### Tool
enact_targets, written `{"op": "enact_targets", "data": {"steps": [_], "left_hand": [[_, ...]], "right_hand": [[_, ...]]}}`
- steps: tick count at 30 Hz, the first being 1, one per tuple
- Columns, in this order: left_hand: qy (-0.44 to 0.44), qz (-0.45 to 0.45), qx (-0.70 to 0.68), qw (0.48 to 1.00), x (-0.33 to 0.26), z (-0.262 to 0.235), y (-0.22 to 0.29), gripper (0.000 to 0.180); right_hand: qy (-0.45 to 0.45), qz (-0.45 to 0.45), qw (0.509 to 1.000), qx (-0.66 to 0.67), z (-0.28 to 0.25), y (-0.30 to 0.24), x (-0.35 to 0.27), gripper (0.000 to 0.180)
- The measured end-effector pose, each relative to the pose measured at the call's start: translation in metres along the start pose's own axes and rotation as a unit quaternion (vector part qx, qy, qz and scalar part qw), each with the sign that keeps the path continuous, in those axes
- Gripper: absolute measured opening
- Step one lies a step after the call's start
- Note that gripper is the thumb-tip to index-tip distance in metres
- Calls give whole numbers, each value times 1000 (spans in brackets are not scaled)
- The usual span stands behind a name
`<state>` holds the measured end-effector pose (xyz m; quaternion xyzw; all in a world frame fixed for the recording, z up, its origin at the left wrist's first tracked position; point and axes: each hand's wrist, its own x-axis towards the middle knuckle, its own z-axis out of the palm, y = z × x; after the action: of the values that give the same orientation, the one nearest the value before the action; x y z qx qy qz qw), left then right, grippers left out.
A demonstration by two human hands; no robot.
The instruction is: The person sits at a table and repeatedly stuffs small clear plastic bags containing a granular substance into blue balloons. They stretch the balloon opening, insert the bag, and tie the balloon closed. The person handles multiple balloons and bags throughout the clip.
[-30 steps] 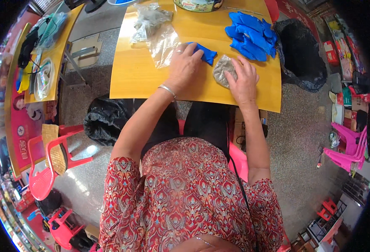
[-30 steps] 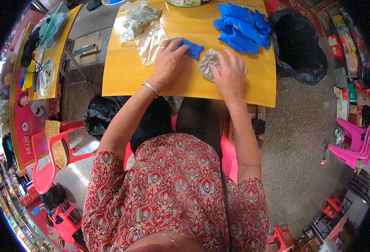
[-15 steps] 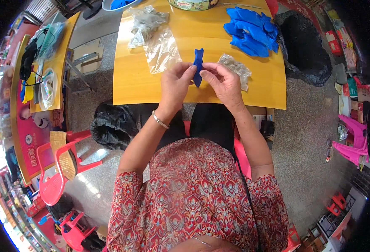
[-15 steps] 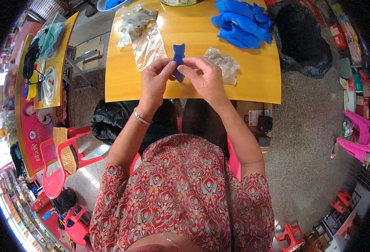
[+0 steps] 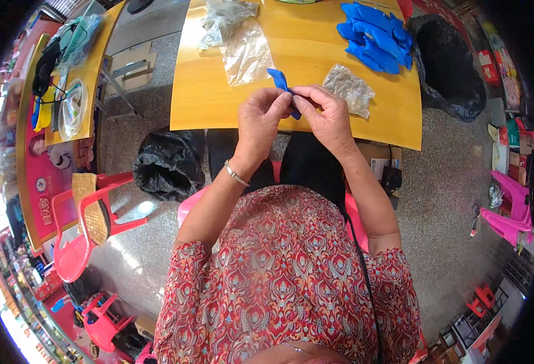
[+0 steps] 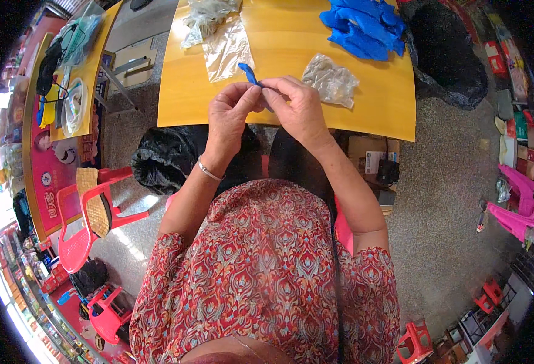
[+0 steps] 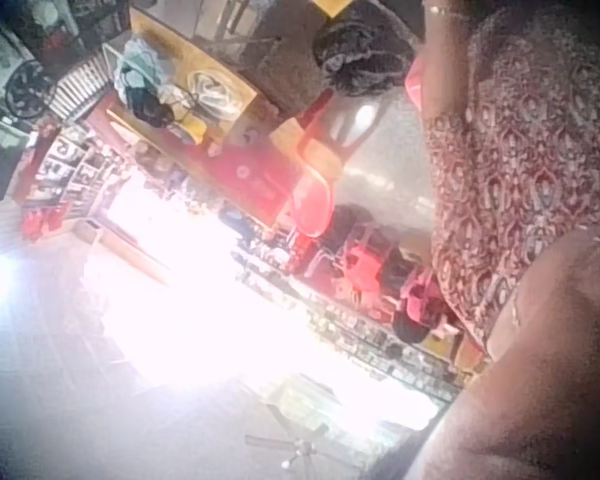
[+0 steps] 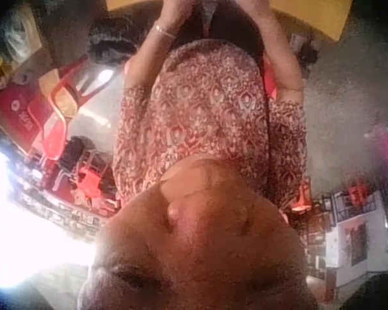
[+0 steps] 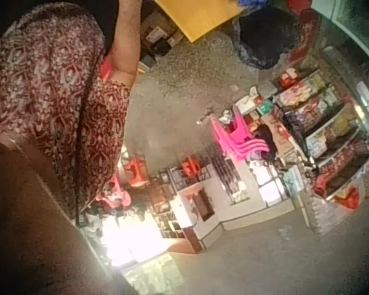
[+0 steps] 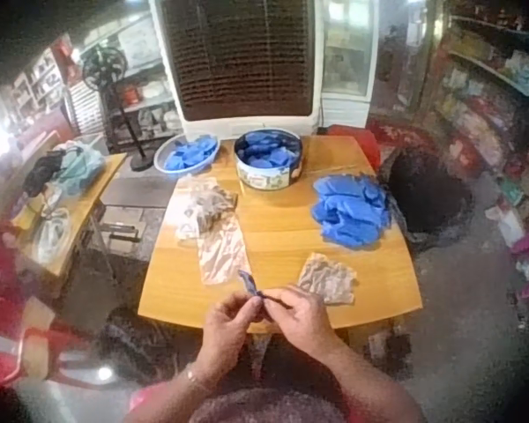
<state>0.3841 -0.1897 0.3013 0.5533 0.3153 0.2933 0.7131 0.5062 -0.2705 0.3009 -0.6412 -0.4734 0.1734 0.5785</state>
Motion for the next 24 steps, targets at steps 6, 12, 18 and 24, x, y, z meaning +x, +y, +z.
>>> {"op": "enact_targets", "data": {"steps": [6, 12, 18, 24], "left_hand": [[39, 41, 69, 996, -4, -5, -7, 14], [40, 155, 307, 938, -20, -7, 10, 14], [22, 43, 115, 992, -24, -9, -3, 19], [92, 256, 290, 917, -40, 0, -11, 33]], "right_hand": [[3, 90, 993, 81, 7, 0, -7, 12], [32, 122, 987, 103, 11, 7, -10, 10], [44, 114, 983, 136, 15, -5, -11, 11], [54, 234, 877, 416, 13, -3, -12, 15]]}}
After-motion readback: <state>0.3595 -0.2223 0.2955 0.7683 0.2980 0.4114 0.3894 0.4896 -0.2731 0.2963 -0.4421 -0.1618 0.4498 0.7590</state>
